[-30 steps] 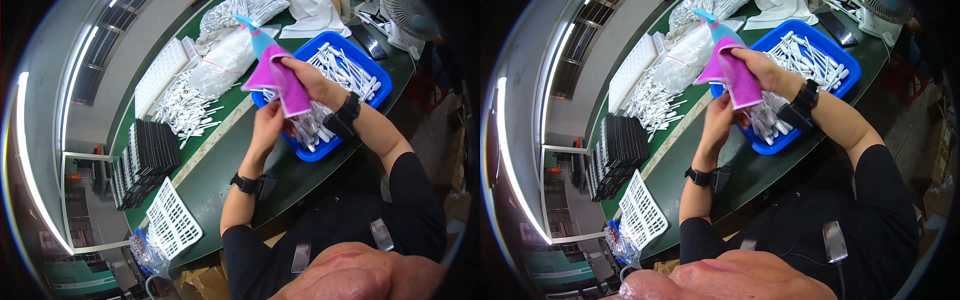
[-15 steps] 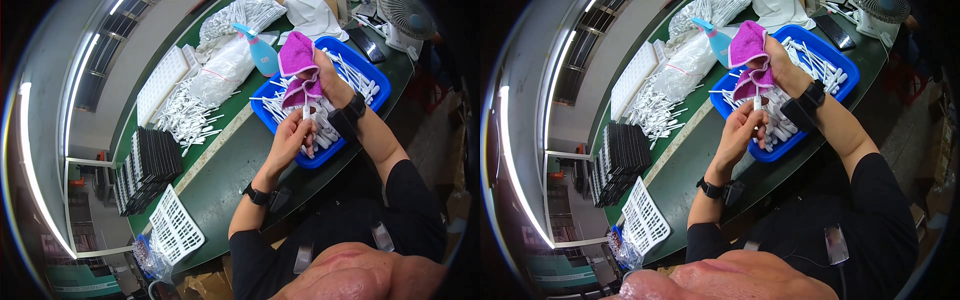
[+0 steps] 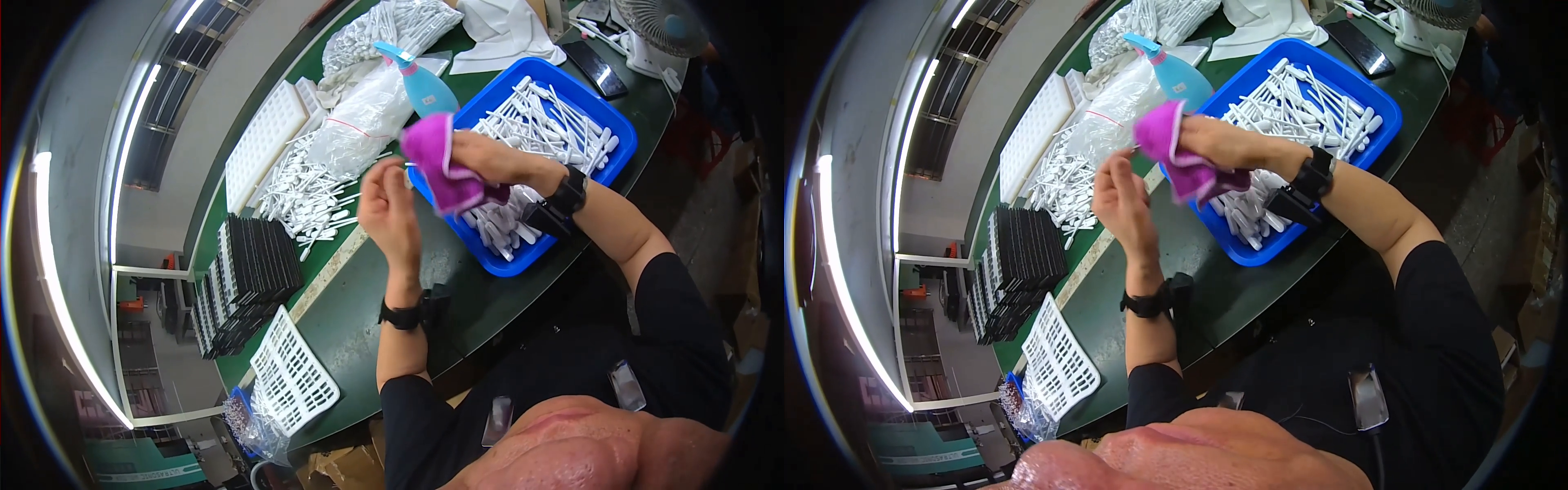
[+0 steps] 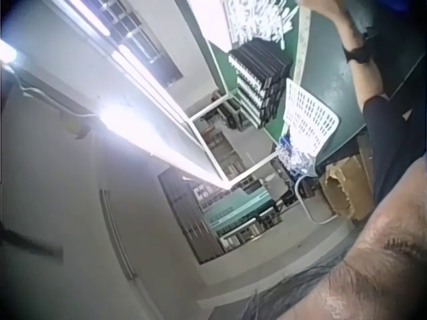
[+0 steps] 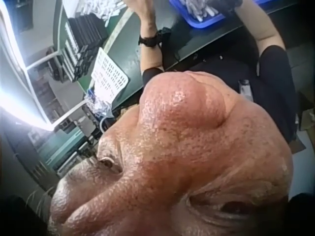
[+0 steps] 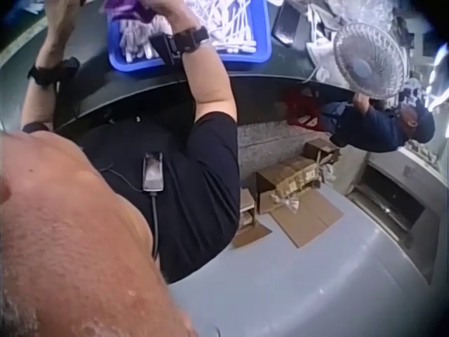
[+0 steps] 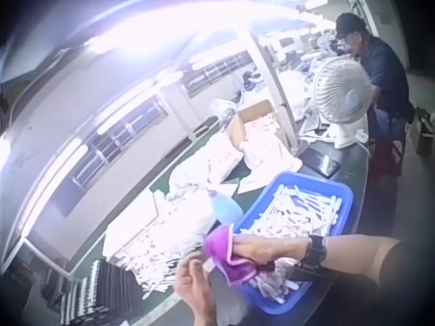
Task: The person picks up a swab from a pile, wipes it with a cloth, and places it into a blue tray, repeating the process for several swabs.
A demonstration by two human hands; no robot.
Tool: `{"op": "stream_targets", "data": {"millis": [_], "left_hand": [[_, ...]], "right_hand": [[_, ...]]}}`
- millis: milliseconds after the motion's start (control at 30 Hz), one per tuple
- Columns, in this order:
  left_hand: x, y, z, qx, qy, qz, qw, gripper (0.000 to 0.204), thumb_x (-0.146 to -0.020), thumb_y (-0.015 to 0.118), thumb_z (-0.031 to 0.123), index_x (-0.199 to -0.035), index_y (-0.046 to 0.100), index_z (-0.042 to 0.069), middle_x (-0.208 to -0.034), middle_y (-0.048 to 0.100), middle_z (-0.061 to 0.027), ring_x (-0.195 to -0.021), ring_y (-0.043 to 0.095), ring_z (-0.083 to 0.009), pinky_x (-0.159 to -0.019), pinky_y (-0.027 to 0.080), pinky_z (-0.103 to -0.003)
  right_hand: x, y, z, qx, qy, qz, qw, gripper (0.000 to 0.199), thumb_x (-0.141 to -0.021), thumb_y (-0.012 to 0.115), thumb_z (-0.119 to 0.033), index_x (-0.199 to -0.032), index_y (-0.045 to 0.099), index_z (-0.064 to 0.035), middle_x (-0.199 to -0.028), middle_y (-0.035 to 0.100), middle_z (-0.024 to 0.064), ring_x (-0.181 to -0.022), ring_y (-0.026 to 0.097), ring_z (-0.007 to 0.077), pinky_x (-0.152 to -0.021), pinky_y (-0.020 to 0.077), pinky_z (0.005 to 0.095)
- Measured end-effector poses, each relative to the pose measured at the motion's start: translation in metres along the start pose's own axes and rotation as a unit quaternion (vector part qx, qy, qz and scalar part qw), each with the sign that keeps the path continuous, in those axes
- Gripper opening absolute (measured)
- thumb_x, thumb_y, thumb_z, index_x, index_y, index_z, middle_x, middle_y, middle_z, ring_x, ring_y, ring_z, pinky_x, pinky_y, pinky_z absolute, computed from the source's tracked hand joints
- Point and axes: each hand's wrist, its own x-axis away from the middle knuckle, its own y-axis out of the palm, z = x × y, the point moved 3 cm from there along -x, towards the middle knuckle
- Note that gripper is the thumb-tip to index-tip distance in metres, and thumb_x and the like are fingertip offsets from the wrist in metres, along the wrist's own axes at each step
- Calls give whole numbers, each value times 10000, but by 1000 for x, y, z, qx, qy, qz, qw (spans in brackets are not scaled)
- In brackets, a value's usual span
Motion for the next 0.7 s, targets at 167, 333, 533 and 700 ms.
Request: {"op": "stream_targets", "data": {"millis": [167,333,533,700], "left_hand": [[2,-10,4,13,-4,28,1000,263,-946,493,190,-891,624,-31,-522,429,44,-482,326,-6,-451,226,-177],[2,-15,9,69,-46,81,993,282,-956,470,214,-898,602,-29,-514,426,37,-466,333,-18,-438,235,-173],[-14,-36,14,78,-11,226,971,250,-940,452,173,-812,575,-2,-498,410,25,-429,330,-41,-394,243,-191],[-33,-44,-37,89,-225,39,970,261,-916,495,233,-799,606,28,-519,440,24,-398,351,-55,-368,250,-190]], "right_hand": [[-1,18,16,98,-35,-157,982,316,-933,465,-228,-1143,529,-1,-992,600,48,-878,546,84,-753,449,226],[1,17,6,106,40,-231,966,340,-942,457,-237,-1174,524,3,-1069,589,41,-958,526,97,-835,423,235],[-1,0,8,129,-9,-186,974,330,-903,512,-252,-1101,556,8,-992,616,57,-848,575,106,-725,471,247],[24,-56,-17,-212,-107,27,971,427,-936,434,-386,-1067,556,2,-959,611,134,-785,612,195,-712,514,343]]}}
